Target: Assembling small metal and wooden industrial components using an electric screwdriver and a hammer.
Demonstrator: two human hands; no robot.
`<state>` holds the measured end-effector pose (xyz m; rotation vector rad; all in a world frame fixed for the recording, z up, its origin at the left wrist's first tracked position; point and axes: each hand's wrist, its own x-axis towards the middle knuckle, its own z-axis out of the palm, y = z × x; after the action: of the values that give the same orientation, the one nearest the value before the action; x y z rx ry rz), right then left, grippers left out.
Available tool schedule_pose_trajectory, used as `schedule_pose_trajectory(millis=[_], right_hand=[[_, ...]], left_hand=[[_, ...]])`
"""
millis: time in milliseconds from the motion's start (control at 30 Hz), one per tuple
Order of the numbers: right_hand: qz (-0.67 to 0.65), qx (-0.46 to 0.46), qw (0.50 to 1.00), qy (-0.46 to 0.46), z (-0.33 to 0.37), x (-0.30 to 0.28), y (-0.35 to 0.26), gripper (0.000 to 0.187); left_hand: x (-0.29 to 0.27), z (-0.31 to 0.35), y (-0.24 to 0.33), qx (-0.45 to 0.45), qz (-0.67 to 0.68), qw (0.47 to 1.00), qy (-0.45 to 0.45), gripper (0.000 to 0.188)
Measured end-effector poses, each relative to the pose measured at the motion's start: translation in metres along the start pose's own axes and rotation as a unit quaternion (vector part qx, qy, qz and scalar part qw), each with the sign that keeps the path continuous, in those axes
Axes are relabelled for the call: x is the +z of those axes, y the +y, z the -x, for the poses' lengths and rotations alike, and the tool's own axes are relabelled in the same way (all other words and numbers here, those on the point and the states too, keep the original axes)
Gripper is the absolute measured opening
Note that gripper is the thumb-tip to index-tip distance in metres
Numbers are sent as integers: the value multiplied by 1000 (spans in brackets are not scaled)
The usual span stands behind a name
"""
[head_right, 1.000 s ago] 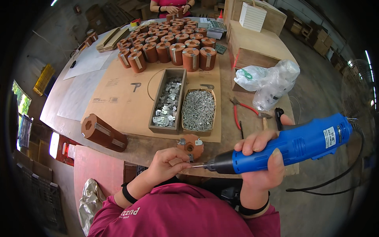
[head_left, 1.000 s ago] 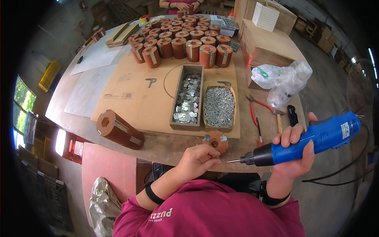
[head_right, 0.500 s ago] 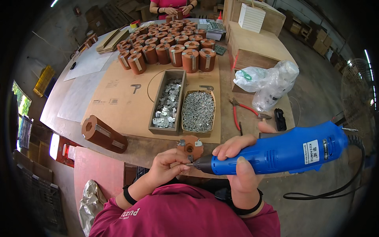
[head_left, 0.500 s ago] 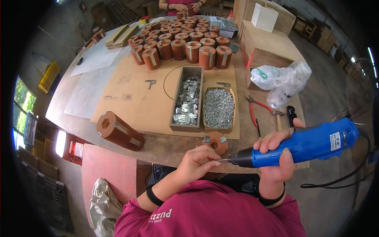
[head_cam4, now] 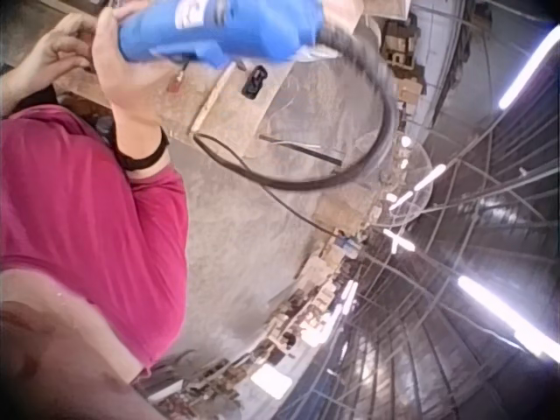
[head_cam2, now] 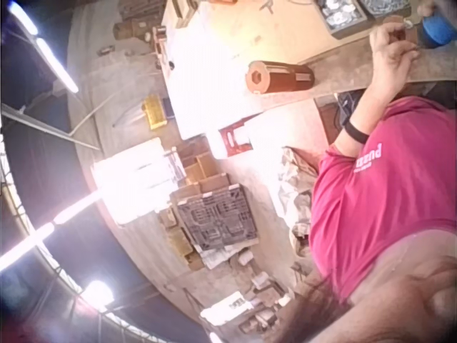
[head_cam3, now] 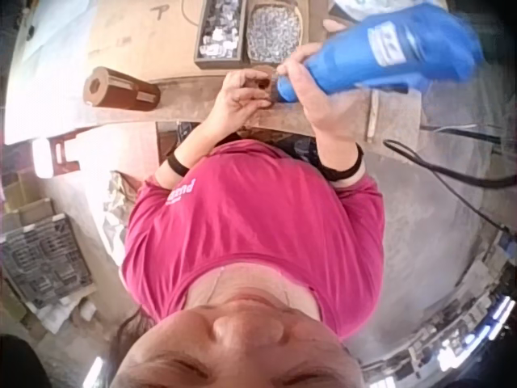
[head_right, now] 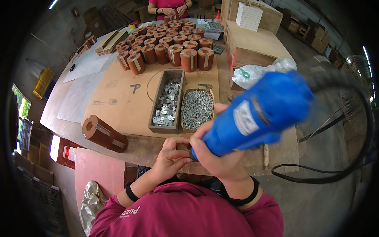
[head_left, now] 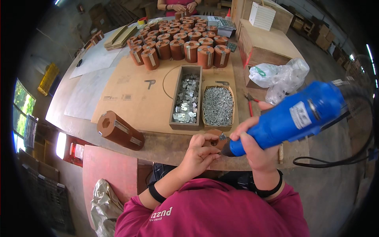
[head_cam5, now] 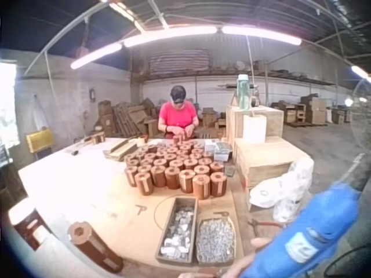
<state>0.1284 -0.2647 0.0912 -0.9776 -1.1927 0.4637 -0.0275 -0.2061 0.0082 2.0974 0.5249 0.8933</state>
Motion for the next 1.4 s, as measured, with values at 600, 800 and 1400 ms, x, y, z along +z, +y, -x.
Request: schedule_pose_trajectory(millis=[600,800,1400], right_hand=[[40,-37,997,-55,2,29,17,54],[71,-70,992,-78,2,28,20,54],[-5,81,996,-43,-3,39,20,50]], left_hand=[[15,16,-14,0,-44,999,18,32],[18,18,-21,-6,-51,998,30,31],[31,14,-36,-29,-70,995,62,47]])
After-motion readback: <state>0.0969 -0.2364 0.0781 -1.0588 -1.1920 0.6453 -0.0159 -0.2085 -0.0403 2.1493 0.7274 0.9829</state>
